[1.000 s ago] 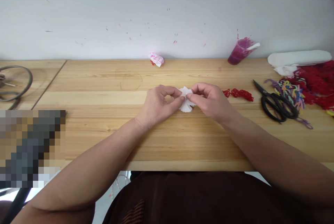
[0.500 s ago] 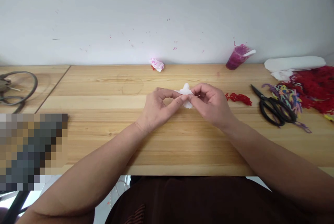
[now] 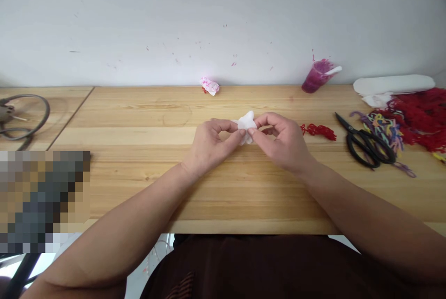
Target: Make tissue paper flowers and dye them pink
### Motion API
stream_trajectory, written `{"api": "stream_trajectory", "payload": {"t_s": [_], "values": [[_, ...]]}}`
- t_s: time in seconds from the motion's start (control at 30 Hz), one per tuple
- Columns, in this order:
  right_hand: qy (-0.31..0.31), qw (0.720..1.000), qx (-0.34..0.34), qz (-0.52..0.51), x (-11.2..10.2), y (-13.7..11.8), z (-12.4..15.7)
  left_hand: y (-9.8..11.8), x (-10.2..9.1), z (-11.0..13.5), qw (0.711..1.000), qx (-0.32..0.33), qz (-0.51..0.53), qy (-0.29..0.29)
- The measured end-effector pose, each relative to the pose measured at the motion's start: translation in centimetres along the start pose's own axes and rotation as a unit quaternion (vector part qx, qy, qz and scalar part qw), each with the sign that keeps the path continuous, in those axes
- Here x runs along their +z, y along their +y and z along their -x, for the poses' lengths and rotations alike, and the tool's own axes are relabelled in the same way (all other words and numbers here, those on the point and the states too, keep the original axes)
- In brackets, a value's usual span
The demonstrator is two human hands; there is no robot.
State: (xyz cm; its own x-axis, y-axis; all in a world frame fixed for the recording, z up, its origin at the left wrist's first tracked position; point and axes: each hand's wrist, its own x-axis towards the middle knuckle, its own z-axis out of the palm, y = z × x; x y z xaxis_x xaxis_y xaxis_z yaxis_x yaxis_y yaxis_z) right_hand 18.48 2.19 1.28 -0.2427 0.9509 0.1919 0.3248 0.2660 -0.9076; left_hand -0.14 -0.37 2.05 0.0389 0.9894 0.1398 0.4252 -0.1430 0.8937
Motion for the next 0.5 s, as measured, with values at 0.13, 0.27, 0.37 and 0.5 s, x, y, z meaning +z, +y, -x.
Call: {"api": "stream_trajectory", "payload": {"t_s": [0.13, 0.27, 0.37, 0.5], "values": [[-0.018, 0.997, 0.052, -0.055, -0.01, 0.14, -0.18, 0.05, 0.03, -0.01, 1.0, 0.008, -0.007, -0.001], [-0.032, 0.995, 0.047, -0.088, -0.03, 0.15, -0.34, -0.08, 0.12, 0.03, 1.0, 0.013, -0.016, 0.012], [-0.032, 0.995, 0.058, -0.078, -0.05, 0.21, -0.36, -0.21, 0.2, 0.07, 0.999, 0.016, -0.025, 0.024], [-0.03, 0.995, 0.064, -0.067, -0.12, 0.24, -0.35, -0.24, 0.23, 0.09, 0.999, 0.017, -0.021, 0.017]]}}
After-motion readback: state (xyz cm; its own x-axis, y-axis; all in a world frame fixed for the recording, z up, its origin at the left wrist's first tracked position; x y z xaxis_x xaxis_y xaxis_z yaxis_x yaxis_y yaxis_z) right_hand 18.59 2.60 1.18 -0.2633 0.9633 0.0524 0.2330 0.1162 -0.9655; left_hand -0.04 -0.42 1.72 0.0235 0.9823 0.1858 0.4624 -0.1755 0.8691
